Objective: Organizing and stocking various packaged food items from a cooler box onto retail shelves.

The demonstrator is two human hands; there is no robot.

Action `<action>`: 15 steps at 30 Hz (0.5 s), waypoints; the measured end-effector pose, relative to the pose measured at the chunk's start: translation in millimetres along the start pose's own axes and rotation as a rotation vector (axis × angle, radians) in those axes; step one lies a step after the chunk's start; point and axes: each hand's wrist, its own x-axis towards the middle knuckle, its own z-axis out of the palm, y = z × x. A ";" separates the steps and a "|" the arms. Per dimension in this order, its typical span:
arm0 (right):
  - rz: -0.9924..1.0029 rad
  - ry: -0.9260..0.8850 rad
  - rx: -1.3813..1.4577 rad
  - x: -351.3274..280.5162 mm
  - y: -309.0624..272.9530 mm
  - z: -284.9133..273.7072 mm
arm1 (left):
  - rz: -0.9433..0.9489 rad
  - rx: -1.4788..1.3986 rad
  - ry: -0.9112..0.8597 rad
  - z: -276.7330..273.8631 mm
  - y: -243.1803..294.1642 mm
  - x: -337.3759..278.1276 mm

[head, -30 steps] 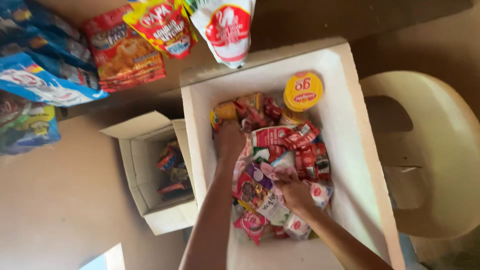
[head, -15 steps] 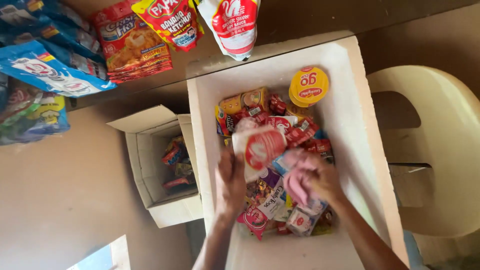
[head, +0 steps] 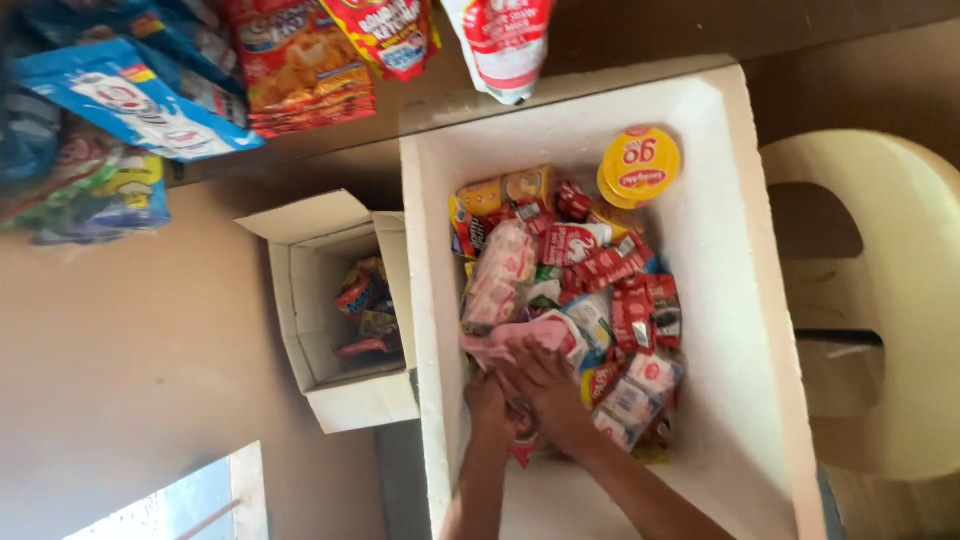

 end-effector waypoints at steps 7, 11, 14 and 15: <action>0.272 -0.085 0.179 6.1 105.9 10.8 | 0.017 0.187 0.083 2.2 4.6 2.1; 0.389 0.060 0.633 -8.7 43.0 31.4 | -0.034 0.027 0.093 6.4 8.9 -1.1; 0.254 0.030 0.702 -12.8 13.1 17.5 | -0.044 0.052 0.094 2.3 -1.4 -1.8; -0.067 0.035 0.142 -8.0 9.8 7.2 | -0.026 0.072 0.091 3.1 -1.9 -0.1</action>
